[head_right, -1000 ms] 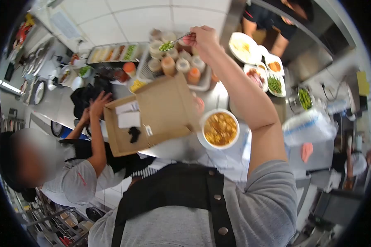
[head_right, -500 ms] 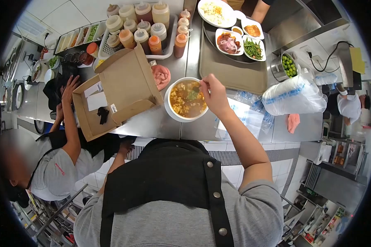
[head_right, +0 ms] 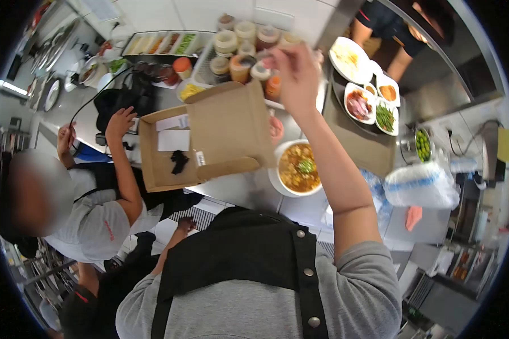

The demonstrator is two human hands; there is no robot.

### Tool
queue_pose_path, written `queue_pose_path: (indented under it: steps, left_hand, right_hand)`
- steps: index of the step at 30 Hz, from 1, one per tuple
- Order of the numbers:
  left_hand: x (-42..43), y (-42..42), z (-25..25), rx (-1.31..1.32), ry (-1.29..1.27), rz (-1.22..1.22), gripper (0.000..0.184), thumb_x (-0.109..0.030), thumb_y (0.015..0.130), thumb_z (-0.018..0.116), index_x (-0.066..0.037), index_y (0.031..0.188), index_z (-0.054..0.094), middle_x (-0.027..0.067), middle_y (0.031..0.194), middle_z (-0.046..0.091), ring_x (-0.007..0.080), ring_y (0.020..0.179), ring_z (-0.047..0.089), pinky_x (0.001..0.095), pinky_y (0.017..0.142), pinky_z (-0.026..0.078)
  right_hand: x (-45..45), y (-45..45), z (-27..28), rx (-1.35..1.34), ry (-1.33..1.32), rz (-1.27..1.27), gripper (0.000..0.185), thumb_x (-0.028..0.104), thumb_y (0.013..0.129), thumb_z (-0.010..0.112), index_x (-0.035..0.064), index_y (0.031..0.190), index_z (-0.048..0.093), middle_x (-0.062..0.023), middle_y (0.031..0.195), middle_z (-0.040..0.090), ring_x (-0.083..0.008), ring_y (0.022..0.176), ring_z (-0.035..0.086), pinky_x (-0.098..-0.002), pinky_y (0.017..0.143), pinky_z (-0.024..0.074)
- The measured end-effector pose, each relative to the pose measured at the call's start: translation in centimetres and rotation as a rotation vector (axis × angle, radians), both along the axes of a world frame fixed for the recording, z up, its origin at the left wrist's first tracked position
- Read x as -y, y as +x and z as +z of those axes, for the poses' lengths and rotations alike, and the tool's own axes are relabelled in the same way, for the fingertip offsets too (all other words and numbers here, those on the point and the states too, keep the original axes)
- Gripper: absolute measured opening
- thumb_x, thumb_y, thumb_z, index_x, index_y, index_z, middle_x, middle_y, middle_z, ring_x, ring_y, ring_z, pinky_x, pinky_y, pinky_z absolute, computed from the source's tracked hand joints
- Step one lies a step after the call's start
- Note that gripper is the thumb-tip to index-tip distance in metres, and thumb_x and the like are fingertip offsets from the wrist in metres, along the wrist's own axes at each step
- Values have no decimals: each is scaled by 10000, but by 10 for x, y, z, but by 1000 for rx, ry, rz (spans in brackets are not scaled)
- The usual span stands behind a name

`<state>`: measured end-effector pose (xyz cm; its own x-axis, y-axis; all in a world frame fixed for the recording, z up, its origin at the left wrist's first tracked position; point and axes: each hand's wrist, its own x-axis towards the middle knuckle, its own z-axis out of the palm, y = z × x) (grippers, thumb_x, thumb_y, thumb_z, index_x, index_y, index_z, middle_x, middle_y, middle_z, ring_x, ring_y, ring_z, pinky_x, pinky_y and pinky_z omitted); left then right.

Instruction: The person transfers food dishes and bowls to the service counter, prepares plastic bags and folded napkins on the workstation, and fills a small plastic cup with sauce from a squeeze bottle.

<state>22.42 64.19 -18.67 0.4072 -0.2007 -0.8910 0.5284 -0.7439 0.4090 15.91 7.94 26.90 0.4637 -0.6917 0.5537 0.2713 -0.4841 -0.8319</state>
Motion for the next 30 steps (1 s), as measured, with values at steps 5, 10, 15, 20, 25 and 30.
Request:
queue_pose_path:
  steps: [5,10,15,20,25,30]
  left_hand:
    - [-33,-28,0,-11,-14,92,138,-128,942,510,-35,980,604,102,691,597,172,550,581,265,437,420]
    - [-55,-53,6,-37,-54,298,142,-165,943,524,-49,969,602,89,706,608,161,558,578,261,456,426]
    - [-84,-81,26,-80,-3,409,151,-201,943,537,-64,957,600,77,722,618,149,566,576,258,476,432]
    - [-114,-88,24,-69,24,254,166,-238,944,551,-79,946,597,64,737,628,137,574,573,254,495,438]
    - [-137,-49,-16,-33,-55,-54,184,-274,945,565,-94,935,595,52,752,638,125,582,570,251,515,444]
    - [-40,73,-52,-299,-169,297,204,-311,946,579,-108,924,592,39,768,648,113,590,568,247,534,449]
  right_hand:
    - [6,201,-15,-183,-203,157,112,40,923,607,-47,895,543,-129,789,695,-183,785,720,-277,687,560]
    - [43,352,-109,-376,-456,-78,122,87,830,650,7,843,559,-225,766,645,-401,736,644,-460,668,504]
    - [51,404,-179,-707,-348,-41,184,67,813,641,2,985,620,-278,926,628,-449,923,608,-510,828,493]
    - [54,375,-142,-826,-605,25,676,220,655,844,49,1248,567,-238,1185,512,-385,1086,550,-440,897,484]
    - [40,212,-33,-507,-667,347,390,226,832,742,78,1177,636,-86,1170,609,-215,990,611,-329,812,518]
    - [15,-28,28,-806,-423,73,291,83,877,662,19,1160,643,-153,1170,652,-326,1025,633,-403,864,505]
